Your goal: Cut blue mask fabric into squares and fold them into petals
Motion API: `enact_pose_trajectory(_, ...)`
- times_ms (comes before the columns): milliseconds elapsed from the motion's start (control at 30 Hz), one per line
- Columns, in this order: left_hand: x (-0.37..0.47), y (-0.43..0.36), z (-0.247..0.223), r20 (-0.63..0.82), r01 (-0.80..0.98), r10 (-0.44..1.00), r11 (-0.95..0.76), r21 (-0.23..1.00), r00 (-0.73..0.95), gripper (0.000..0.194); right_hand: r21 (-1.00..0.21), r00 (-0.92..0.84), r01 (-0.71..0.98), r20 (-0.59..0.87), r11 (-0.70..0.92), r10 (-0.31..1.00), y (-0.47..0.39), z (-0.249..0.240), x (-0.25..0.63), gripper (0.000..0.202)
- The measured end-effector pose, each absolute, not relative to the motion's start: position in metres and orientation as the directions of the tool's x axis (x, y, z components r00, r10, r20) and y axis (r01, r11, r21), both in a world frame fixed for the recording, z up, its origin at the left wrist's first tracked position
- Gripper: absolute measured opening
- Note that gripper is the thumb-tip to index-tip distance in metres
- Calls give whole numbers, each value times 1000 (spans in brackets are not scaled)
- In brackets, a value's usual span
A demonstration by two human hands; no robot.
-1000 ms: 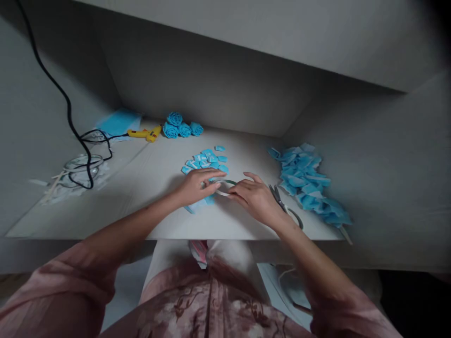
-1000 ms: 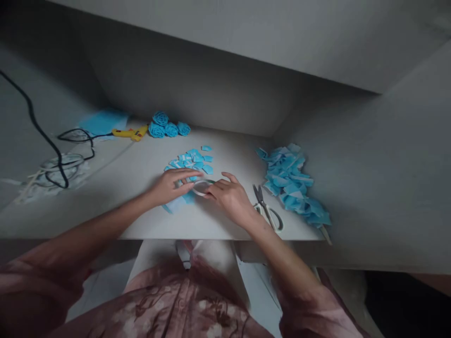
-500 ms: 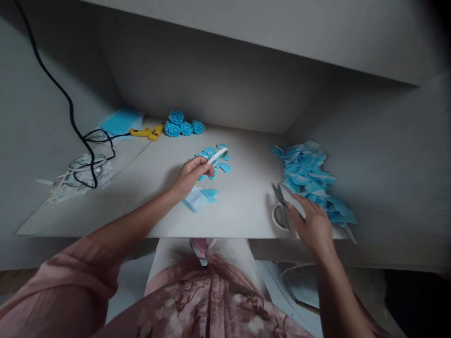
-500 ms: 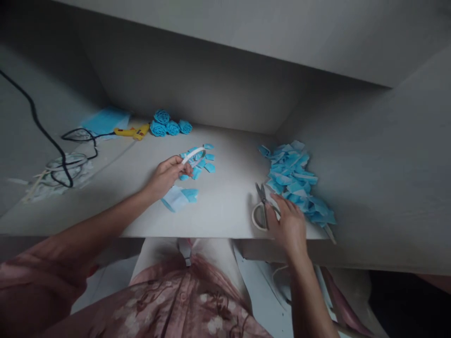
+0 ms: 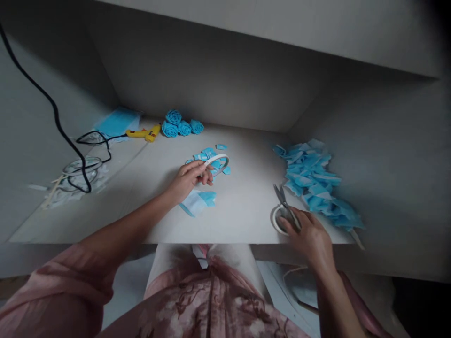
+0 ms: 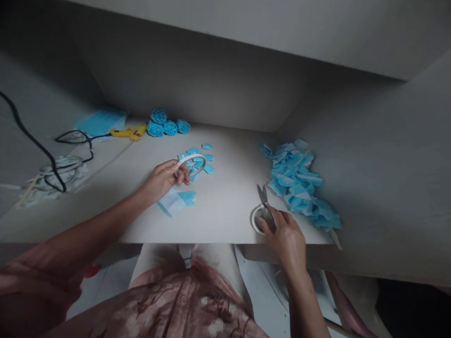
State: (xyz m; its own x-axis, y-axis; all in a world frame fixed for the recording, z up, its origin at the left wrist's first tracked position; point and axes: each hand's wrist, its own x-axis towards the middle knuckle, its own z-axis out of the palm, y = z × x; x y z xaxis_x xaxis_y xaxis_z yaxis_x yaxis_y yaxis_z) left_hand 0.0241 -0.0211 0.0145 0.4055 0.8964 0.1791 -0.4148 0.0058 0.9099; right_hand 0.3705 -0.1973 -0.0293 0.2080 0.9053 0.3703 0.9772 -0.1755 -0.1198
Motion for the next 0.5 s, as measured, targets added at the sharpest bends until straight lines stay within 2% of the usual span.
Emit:
enact_pose_trajectory(133, 25, -19, 10, 144, -453, 910, 53, 890, 389, 40, -125, 274, 961, 325, -246, 905, -192, -32, 369, 58)
enact_pose_trajectory(200, 25, -18, 8, 121, -467, 909, 88, 880, 399, 40, -191, 293, 951, 305, -243, 906, -189, -32, 366, 56)
enact_pose_trajectory(267, 25, -17, 7, 119, -471, 904, 100, 876, 412, 38, -352, 309, 912, 258, -209, 915, -183, -29, 361, 54)
enact_pose_trajectory(333, 24, -16, 7, 128, -476, 900, 96, 874, 416, 37, -587, 323, 796, 202, -150, 925, -174, -22, 354, 51)
enact_pose_trajectory(400, 23, -15, 8, 127, -485, 901, 100, 869, 414, 36, -796, 348, 604, 207, -50, 915, -161, -11, 345, 51)
enact_pose_trajectory(500, 22, -14, 10, 98, -483, 910, 120, 867, 403, 31, -956, 312, 279, 183, 95, 932, -132, 9, 329, 66)
